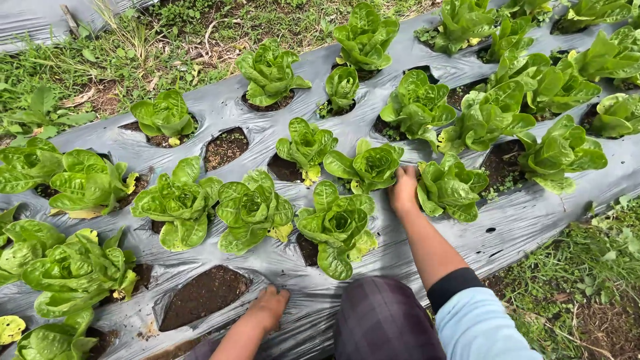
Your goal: Tending to lettuce plants by removing weeds and debris from the planting holes in plastic mulch
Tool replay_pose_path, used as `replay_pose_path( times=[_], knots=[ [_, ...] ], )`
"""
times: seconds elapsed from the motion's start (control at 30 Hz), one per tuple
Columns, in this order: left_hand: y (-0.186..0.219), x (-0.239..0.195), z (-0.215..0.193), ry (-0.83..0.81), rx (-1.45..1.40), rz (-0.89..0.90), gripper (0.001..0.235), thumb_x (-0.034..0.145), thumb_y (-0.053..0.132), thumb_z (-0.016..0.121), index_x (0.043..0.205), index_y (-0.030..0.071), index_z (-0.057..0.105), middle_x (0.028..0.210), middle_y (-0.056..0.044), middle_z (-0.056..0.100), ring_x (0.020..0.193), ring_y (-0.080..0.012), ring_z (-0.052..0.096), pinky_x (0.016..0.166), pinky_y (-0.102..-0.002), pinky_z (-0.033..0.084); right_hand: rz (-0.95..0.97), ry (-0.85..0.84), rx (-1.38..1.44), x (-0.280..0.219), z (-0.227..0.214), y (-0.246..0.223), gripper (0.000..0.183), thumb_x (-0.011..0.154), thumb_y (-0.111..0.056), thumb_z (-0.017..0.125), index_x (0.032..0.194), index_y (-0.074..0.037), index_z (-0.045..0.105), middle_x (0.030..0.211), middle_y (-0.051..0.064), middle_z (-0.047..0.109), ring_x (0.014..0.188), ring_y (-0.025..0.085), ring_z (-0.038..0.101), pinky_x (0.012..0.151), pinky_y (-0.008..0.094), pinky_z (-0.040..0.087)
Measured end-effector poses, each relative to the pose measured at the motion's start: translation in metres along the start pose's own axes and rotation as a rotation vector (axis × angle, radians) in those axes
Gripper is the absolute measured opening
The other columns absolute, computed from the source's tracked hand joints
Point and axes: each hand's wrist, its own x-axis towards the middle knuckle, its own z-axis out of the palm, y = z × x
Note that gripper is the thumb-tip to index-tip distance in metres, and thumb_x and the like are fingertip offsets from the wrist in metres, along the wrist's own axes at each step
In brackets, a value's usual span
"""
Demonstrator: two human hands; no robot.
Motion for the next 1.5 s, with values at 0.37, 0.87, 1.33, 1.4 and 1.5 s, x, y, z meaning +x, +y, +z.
replay_pose_path(
  times=[0.37,0.87,1.33,1.4,1.5],
  knots=[
    [0.021,-0.014,-0.016,-0.018,-0.078,-0.089,0.054,0.097,-0.007,0.042,0.146,0.017,0.044,0.151,-0.019,0.037,0.145,-0.0374,0.035,0.118,-0.050,0.038,0.075,-0.412,-0.151,0.013,-0.050,-0.026,0.015,0.095,-0.006,0.059,0.108,-0.002,0.052,0.087,0.028,0.069,0.076,0.051,0.067,0.067,0.060,0.050],
    [0.031,-0.001,-0.015,-0.026,-0.064,-0.219,0.053,0.100,0.002,0.046,0.149,0.021,0.045,0.152,-0.016,0.036,0.148,-0.0364,0.030,0.120,-0.055,0.034,0.086,-0.597,0.139,-0.011,-0.041,-0.030,0.027,0.087,-0.010,0.077,0.113,-0.001,0.075,0.117,0.016,0.076,0.107,0.031,0.072,0.096,0.040,0.054],
    [0.030,0.009,-0.004,0.047,-0.130,-0.265,0.049,0.104,0.006,0.035,0.146,0.026,0.051,0.150,-0.017,0.037,0.145,-0.0365,0.033,0.116,-0.054,0.036,-0.008,-0.565,-0.041,-0.028,-0.002,-0.072,0.042,0.097,-0.036,0.061,0.126,-0.007,0.072,0.122,0.024,0.068,0.120,0.044,0.062,0.103,0.051,0.050],
    [0.029,0.014,0.005,0.140,-0.149,-0.272,0.046,0.106,0.013,0.032,0.139,0.029,0.060,0.138,-0.016,0.050,0.137,-0.0358,0.045,0.108,-0.055,0.042,0.075,-0.588,-0.155,-0.026,0.005,-0.074,0.046,0.094,-0.050,0.066,0.122,-0.014,0.076,0.111,0.017,0.073,0.109,0.043,0.070,0.096,0.055,0.056],
    [0.026,0.018,0.008,0.150,-0.140,-0.265,0.046,0.106,0.013,0.033,0.141,0.028,0.059,0.138,-0.016,0.049,0.136,-0.0364,0.045,0.108,-0.056,0.042,0.068,-0.535,-0.150,-0.024,0.041,-0.040,0.037,0.093,-0.040,0.070,0.118,-0.013,0.077,0.111,0.017,0.074,0.108,0.041,0.070,0.095,0.053,0.057]
  ],
)
